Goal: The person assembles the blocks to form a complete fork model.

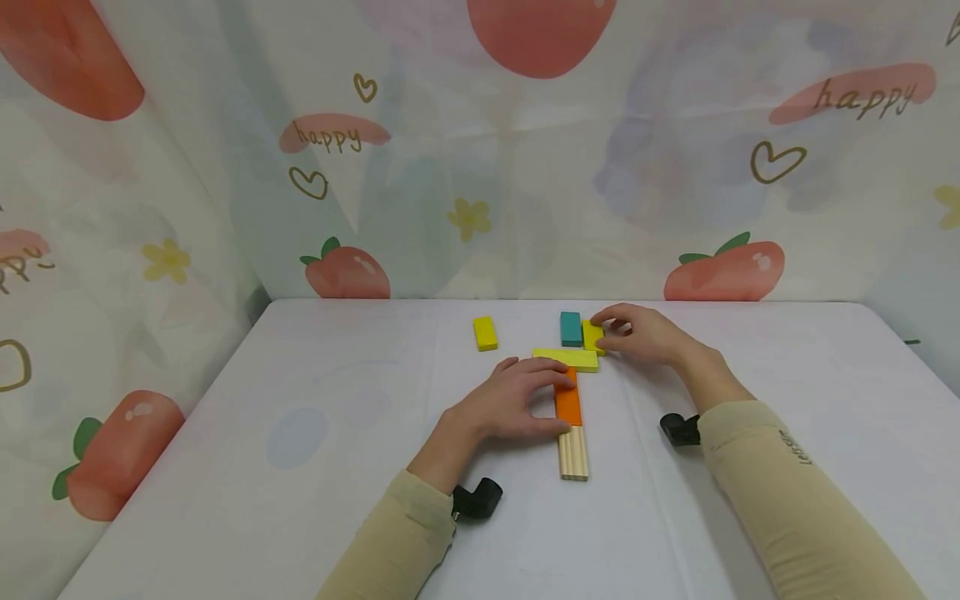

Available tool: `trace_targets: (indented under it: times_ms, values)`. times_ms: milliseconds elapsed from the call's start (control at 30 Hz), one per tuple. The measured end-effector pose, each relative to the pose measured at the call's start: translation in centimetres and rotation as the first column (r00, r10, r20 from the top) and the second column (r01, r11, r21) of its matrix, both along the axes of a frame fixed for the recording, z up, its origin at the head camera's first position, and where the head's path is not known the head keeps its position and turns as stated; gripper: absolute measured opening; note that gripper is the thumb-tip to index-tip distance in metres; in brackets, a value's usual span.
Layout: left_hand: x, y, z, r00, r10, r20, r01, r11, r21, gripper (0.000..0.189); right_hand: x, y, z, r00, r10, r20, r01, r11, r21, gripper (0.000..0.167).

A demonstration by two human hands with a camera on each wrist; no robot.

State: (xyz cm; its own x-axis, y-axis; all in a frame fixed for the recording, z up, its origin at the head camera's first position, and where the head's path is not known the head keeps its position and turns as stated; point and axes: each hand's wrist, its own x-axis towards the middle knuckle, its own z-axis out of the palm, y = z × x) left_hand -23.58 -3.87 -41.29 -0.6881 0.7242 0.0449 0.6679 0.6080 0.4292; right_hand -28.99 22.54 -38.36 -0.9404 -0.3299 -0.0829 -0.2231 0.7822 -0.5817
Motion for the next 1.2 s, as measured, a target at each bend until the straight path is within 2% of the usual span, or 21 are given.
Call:
trace_targets:
  times_ms: [700, 1200]
  values:
    - [0.1, 0.0, 0.1, 1.000, 0.001, 0.011, -0.001, 1.000, 0.004, 0.051, 0.1, 0.0, 0.2, 1.000, -0.012, 0.004, 0.012, 1.000, 0.012, 0.047]
    - [0.1, -0.1, 0.1, 1.000, 0.010, 0.017, -0.010, 1.000, -0.003, 0.052, -1.2, -1.3, 0.1, 1.000, -0.010, 0.011, 0.010, 1.000, -0.017, 0.050]
